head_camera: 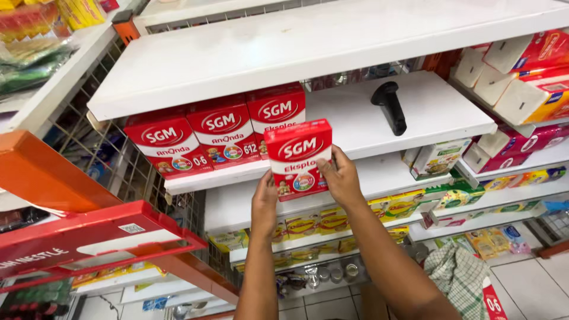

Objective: The person wipes milk powder boxes with a cloth, scans the boxes using a handheld scanner, and places them onto a retail shelf.

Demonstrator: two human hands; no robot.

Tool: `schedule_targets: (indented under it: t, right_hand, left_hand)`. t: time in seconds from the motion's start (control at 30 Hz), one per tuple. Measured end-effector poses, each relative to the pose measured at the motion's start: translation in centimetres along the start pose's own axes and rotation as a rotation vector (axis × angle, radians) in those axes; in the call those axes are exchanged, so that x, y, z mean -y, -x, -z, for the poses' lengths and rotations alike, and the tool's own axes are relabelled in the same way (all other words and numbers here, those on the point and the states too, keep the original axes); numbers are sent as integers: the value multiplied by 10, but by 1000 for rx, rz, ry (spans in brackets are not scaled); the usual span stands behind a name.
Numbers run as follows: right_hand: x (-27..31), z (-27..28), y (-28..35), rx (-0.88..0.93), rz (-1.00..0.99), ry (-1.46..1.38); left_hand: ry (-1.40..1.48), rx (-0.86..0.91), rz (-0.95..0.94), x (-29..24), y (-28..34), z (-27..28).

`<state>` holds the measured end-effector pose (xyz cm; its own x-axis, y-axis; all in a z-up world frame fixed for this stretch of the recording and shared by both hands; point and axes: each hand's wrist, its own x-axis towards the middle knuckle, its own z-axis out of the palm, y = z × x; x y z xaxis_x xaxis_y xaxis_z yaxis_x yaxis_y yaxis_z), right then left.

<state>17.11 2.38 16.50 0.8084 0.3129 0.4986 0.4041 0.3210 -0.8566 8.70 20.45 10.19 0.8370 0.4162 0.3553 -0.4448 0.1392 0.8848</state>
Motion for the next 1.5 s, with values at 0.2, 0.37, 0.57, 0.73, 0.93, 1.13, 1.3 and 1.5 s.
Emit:
schedule_targets:
  t: [0.2, 0.37, 0.57, 0.73, 0.93, 1.13, 1.3, 1.5]
  right_hand:
    - [-1, -25, -20, -154, 204, 202]
    - [-12, -37, -47, -200, 275, 418]
    - [-29, -50, -63, -199, 321, 385]
    - [-40, -50, -65, -182, 180, 254]
    - [-38, -27, -63, 54, 69, 423]
    - [-34, -29, -68, -4, -33, 538]
    - [-32, -36, -73, -18, -53, 559]
    - [-29, -44, -76, -60, -158, 646]
  left_hand:
    - [-611, -139, -290, -46, -23, -24]
    - [-507, -280, -174, -33, -49, -23]
    - [-958, -414, -507, -5, -62, -11]
    - [-950, -389, -548, 4, -66, -8]
    - [-962, -267, -595, 2, -57, 3]
    - [-956, -232, -566, -1, -56, 5]
    - [-932, -290, -543, -1, -55, 2]
    - [-977, -356, -557, 4, -56, -6]
